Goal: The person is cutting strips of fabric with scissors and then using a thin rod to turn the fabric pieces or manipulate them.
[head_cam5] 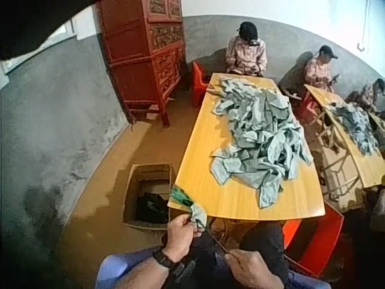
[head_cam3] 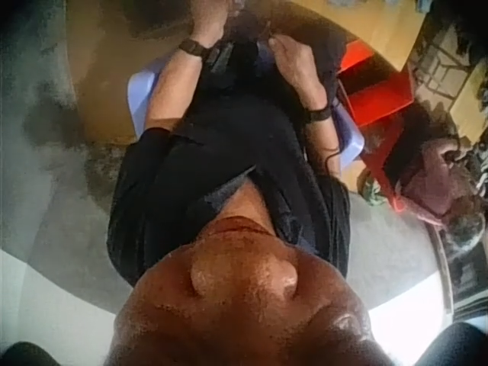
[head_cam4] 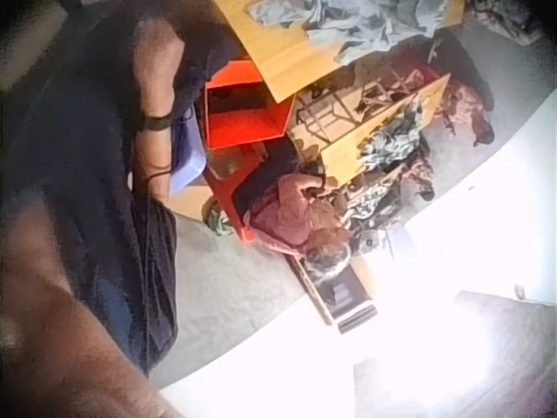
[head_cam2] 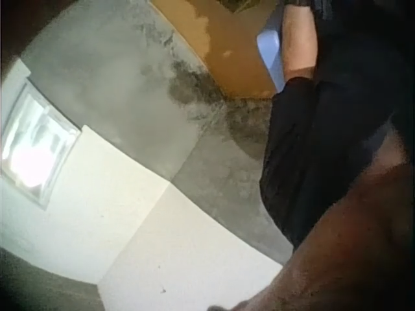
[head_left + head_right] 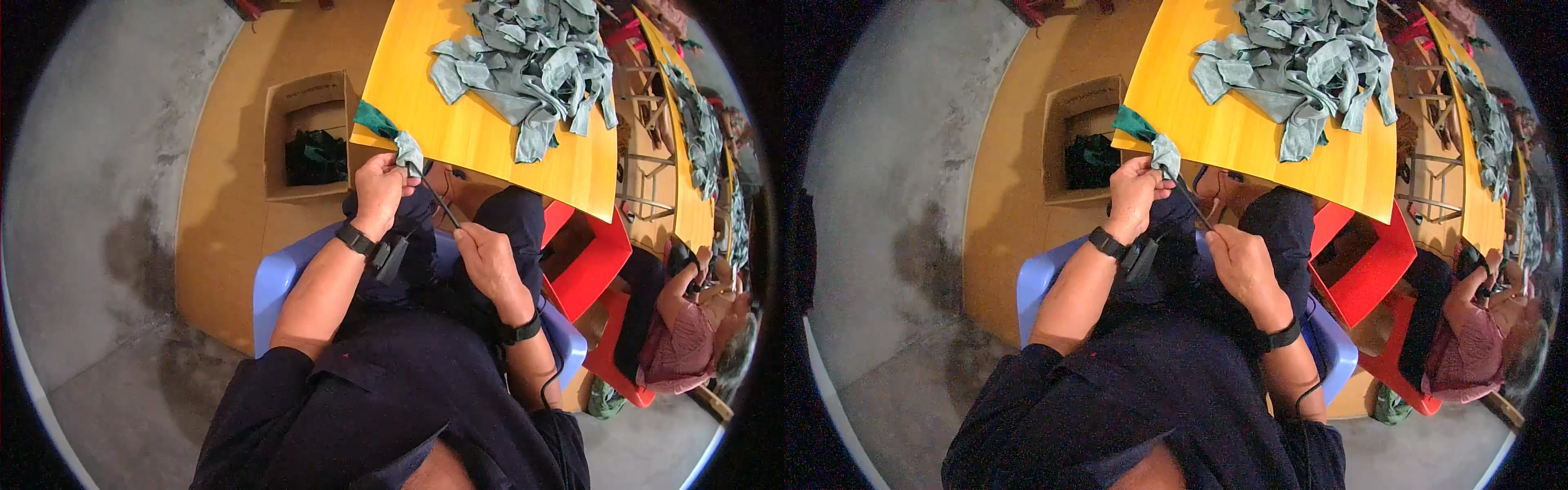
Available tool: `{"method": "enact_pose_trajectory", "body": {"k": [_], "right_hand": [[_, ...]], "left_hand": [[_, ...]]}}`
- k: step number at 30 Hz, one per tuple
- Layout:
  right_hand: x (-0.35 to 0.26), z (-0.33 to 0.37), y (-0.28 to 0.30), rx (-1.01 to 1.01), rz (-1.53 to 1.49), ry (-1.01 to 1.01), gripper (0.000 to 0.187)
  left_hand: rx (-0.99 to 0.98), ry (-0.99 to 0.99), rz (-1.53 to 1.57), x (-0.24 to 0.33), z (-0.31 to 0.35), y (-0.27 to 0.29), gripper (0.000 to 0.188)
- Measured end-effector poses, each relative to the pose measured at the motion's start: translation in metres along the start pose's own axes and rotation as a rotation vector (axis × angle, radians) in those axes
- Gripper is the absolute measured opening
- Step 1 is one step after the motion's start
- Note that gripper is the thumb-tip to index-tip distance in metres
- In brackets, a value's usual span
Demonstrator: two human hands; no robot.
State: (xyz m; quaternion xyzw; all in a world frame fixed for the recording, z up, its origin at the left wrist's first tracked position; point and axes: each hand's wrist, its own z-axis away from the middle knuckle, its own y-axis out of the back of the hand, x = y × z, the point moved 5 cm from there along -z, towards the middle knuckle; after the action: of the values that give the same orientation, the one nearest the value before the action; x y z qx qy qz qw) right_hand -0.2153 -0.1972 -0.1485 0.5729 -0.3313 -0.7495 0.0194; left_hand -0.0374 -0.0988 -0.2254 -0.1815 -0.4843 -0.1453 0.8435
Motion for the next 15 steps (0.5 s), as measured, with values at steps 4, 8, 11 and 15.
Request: {"method": "enact_pose_trajectory", "body": {"k": [4,8,11,15], "right_hand": [[0.005,-0.002,-0.004,-0.037,0.033,-0.018,0.020],[0.011,-0.007,-0.011,-0.022,0.049,-0.011,0.020],[0.018,-0.011,-0.016,-0.014,0.035,-0.016,0.021],[0.019,-0.014,-0.021,-0.028,0.012,-0.041,0.022]], "left_hand": [[-0.024,0.023,-0.020,-0.005,-0.003,0.001,0.020],[-0.081,0.059,0.037,-0.004,-0.001,0.001,0.019],[-0.129,0.091,0.067,-0.003,-0.001,0.001,0.018],[-0.239,0.189,0.186,-0.001,-0.006,0.000,0.016]]}}
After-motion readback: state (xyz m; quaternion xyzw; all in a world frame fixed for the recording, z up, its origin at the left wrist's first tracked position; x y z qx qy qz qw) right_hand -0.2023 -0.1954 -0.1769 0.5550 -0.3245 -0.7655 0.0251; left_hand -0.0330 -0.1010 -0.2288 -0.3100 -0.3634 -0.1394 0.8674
